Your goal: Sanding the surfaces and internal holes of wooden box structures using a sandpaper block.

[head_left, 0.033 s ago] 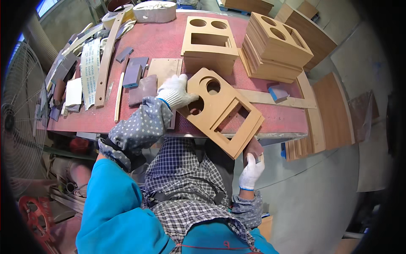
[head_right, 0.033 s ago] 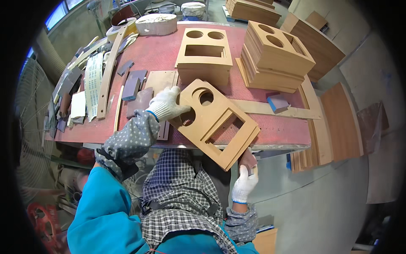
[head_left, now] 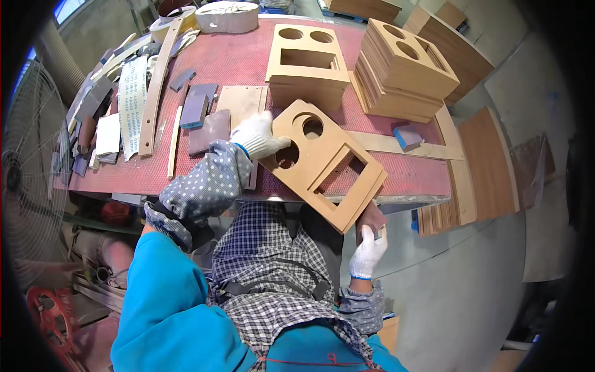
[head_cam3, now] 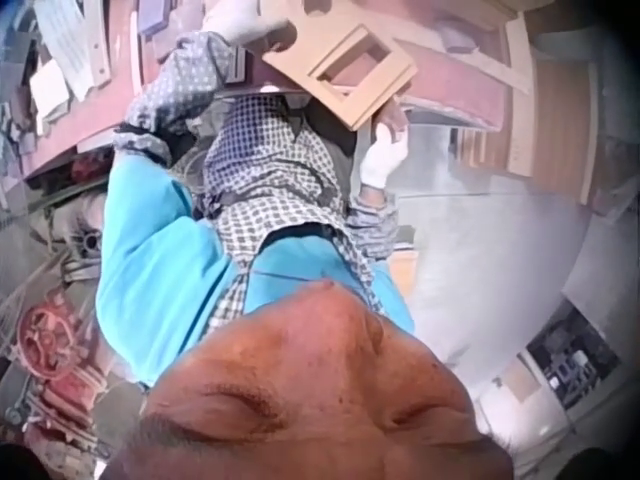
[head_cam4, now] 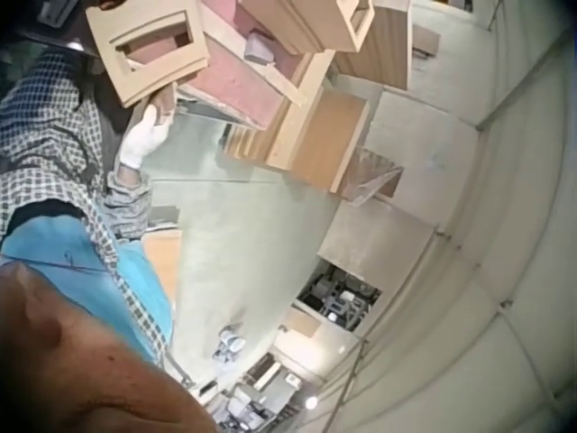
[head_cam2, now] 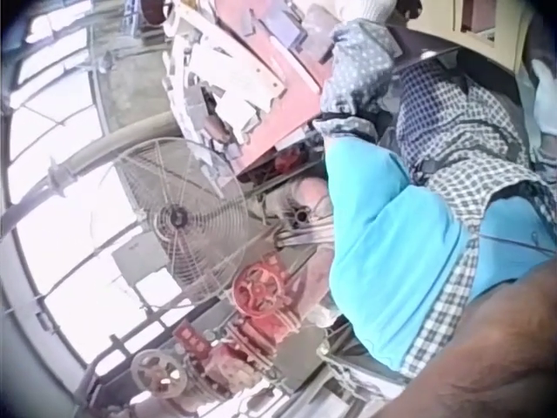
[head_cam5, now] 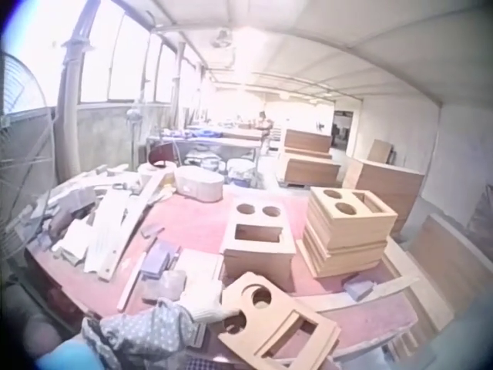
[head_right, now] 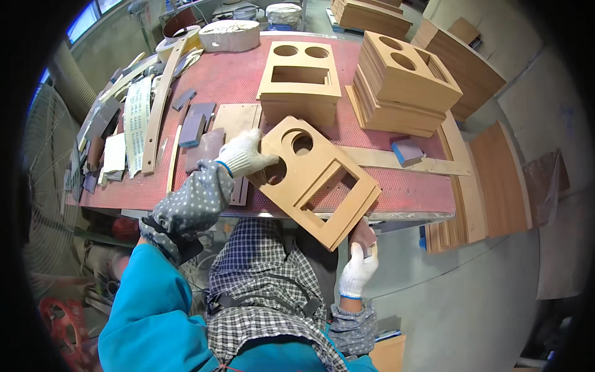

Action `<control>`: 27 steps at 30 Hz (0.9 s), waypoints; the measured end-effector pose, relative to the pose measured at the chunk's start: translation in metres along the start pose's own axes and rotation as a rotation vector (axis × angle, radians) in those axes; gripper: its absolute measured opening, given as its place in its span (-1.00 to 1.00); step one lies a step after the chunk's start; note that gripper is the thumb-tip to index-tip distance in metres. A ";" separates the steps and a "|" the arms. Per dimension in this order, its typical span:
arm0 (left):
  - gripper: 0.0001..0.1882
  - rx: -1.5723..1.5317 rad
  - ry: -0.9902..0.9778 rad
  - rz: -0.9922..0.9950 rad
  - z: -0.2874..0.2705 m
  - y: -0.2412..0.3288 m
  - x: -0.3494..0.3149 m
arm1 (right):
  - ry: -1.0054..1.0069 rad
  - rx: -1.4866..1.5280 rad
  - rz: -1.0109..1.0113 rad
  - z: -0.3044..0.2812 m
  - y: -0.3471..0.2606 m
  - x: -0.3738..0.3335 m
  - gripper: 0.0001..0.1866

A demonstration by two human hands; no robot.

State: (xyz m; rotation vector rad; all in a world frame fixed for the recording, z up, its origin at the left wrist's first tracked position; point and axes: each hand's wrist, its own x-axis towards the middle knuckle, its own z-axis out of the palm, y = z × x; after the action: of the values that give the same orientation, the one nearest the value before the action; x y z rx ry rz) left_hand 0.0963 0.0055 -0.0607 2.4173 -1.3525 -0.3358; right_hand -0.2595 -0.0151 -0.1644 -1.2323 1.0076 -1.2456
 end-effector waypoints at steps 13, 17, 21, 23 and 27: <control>-0.53 0.024 -0.203 -0.181 0.023 0.003 0.016 | 0.021 -0.264 -0.018 0.018 -0.005 0.000 -0.61; -0.59 0.012 -0.266 -0.166 0.020 0.003 0.027 | 0.009 -0.159 0.073 0.009 0.011 0.005 -0.63; -0.52 0.034 -0.326 -0.132 0.001 0.013 0.019 | -0.036 -0.150 0.174 0.015 -0.008 -0.001 -0.55; -0.53 -0.002 -0.236 -0.102 -0.006 0.017 0.015 | -0.031 -0.096 0.178 0.020 -0.014 -0.005 -0.54; -0.71 0.103 0.034 -0.007 -0.048 0.040 0.013 | -0.061 -0.097 0.128 0.026 0.000 -0.013 -0.48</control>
State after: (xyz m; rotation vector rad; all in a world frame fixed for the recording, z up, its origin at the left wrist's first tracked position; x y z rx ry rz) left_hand 0.0893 -0.0161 -0.0010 2.5000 -1.3793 -0.2311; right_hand -0.2347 0.0002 -0.1624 -1.2526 1.0954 -1.0644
